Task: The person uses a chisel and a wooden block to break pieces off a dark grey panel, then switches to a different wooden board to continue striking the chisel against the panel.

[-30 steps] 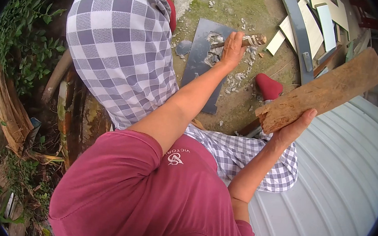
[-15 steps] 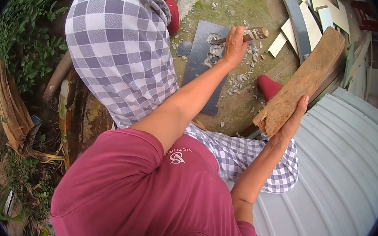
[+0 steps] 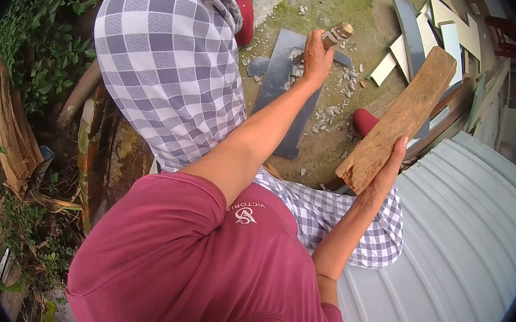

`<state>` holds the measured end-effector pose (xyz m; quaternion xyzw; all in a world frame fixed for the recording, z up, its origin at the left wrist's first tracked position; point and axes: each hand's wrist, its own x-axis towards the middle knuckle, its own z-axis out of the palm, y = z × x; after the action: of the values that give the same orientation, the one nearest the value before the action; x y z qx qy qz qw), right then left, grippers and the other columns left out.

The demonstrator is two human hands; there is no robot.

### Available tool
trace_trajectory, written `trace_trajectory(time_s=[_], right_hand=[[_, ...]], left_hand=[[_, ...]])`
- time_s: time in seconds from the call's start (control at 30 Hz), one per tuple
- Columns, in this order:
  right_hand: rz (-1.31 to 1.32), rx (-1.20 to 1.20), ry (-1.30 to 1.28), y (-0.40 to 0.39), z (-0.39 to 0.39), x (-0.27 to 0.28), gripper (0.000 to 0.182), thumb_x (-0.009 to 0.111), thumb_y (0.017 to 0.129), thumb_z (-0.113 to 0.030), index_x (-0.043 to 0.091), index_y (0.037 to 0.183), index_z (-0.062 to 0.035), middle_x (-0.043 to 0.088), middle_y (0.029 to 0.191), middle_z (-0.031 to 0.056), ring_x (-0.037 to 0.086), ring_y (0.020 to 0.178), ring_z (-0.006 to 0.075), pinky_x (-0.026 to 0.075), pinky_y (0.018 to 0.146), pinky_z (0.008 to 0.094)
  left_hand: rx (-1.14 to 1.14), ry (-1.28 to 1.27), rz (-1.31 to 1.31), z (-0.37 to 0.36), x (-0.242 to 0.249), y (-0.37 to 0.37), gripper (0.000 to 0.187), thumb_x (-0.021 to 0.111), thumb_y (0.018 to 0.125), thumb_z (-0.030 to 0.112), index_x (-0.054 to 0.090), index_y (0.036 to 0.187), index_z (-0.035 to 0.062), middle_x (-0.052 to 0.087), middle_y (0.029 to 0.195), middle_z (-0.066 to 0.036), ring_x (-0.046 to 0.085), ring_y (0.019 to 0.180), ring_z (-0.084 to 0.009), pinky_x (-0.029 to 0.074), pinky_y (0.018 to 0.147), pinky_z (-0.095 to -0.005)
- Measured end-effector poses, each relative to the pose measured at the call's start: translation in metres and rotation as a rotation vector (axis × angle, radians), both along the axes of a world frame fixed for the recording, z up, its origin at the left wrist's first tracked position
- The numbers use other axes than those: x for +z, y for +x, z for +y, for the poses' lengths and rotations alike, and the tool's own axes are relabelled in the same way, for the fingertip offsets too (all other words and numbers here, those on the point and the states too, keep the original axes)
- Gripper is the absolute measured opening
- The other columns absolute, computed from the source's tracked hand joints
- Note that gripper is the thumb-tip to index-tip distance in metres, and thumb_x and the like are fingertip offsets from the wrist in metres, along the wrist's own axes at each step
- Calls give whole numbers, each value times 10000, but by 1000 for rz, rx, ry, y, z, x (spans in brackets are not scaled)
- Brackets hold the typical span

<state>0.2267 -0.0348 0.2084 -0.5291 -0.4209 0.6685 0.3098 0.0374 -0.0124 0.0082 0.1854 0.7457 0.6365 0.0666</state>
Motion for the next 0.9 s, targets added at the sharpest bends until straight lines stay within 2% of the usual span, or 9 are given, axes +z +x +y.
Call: trace_trajectory(time_s=[0.13,0.2,0.5,0.6,0.8,0.87,0.9], right_hand=[[4,54,28,-14,-1,14,572,566,894,-515,527,1148,-4,625,924,120,630,742,212,533,635,315],[-52,65,37,-20,0,18,649,537,891,-517,472,1254,18,634,1026,162,625,922,216,515,766,320],[-27,99,139,-50,6,50,618,539,888,-517,469,1181,23,614,939,184,661,755,264,548,617,342],[51,171,104,-53,7,60,589,565,893,-513,508,1176,0,623,967,137,635,777,229,543,660,336],[83,135,136,-69,15,59,625,534,891,-546,503,1175,10,622,987,151,639,764,249,545,635,346],[17,232,12,-68,19,32,624,529,907,-505,486,1257,9,590,1107,124,598,1002,205,490,838,311],[-126,330,33,-69,18,5,635,534,904,-513,485,1266,6,587,1117,121,598,997,197,485,845,308]], left_hand=[[22,-9,17,-1,3,0,370,607,799,9,416,1115,15,508,1033,-215,521,978,-397,424,838,-444],[30,-15,16,-1,2,0,367,610,801,19,418,1114,13,512,1031,-215,524,978,-397,423,837,-444],[26,-3,15,-3,1,-3,356,609,809,27,422,1112,13,512,1027,-219,524,980,-398,423,830,-442],[40,-12,8,-2,0,-3,358,613,809,29,422,1112,16,512,1025,-220,522,977,-401,423,829,-443],[45,-13,20,-3,2,0,357,612,809,32,422,1111,15,515,1020,-217,520,974,-398,422,829,-444],[49,-7,24,-5,1,2,359,611,809,32,420,1113,15,514,1023,-219,523,969,-397,423,826,-445],[54,-1,26,-5,1,3,361,610,809,32,419,1114,14,514,1027,-221,526,965,-395,423,823,-446]])
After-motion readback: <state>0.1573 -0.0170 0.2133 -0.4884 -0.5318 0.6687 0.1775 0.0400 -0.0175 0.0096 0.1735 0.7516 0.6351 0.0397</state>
